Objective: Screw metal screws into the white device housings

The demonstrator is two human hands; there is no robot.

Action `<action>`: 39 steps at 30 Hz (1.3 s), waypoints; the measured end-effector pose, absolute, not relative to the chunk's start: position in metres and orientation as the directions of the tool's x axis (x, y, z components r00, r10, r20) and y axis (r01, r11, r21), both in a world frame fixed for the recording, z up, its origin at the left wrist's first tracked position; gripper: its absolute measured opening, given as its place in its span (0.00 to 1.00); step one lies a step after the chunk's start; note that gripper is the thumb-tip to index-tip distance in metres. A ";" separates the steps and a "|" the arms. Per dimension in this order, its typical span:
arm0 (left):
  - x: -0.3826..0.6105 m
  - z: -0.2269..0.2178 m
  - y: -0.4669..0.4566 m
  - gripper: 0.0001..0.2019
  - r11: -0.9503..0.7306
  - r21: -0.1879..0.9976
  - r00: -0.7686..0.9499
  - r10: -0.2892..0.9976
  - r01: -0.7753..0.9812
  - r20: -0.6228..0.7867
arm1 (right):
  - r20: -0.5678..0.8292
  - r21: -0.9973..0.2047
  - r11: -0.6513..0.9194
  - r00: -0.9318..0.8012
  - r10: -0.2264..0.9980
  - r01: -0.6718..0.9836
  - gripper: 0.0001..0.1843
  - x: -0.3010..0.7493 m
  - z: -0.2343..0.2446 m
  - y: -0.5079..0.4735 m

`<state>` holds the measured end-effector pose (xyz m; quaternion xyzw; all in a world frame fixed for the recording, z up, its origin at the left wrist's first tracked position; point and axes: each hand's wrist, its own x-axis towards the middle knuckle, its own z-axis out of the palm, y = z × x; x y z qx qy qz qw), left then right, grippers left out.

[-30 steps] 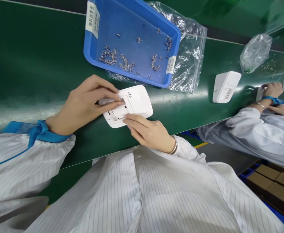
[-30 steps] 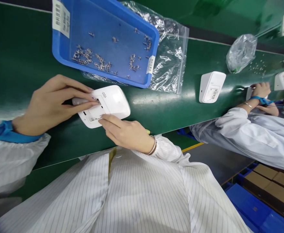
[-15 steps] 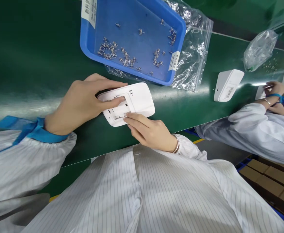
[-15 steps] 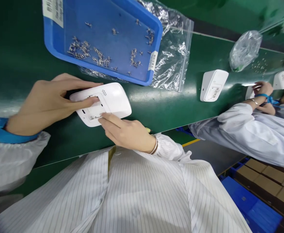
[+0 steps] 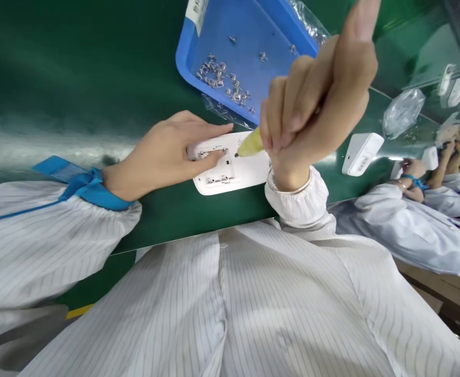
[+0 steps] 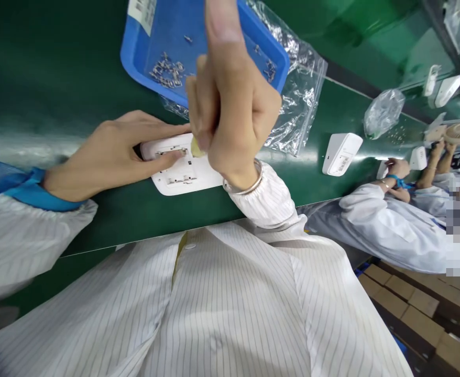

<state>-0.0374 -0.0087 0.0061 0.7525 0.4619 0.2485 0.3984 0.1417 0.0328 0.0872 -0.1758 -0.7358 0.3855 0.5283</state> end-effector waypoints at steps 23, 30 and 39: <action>-0.035 0.005 -0.008 0.22 -0.312 0.844 0.514 0.856 0.436 0.051 | 0.476 -0.870 0.483 0.086 0.875 -0.104 0.29 0.086 0.075 0.043; -0.036 0.002 -0.010 0.20 -0.320 0.850 0.505 0.860 0.419 0.075 | 0.473 -0.863 0.475 0.057 0.879 -0.174 0.28 0.089 0.077 0.046; -0.037 0.001 -0.009 0.19 -0.344 0.854 0.516 0.850 0.391 0.106 | 0.517 -0.849 0.511 -0.006 0.856 -0.133 0.26 0.091 0.071 0.048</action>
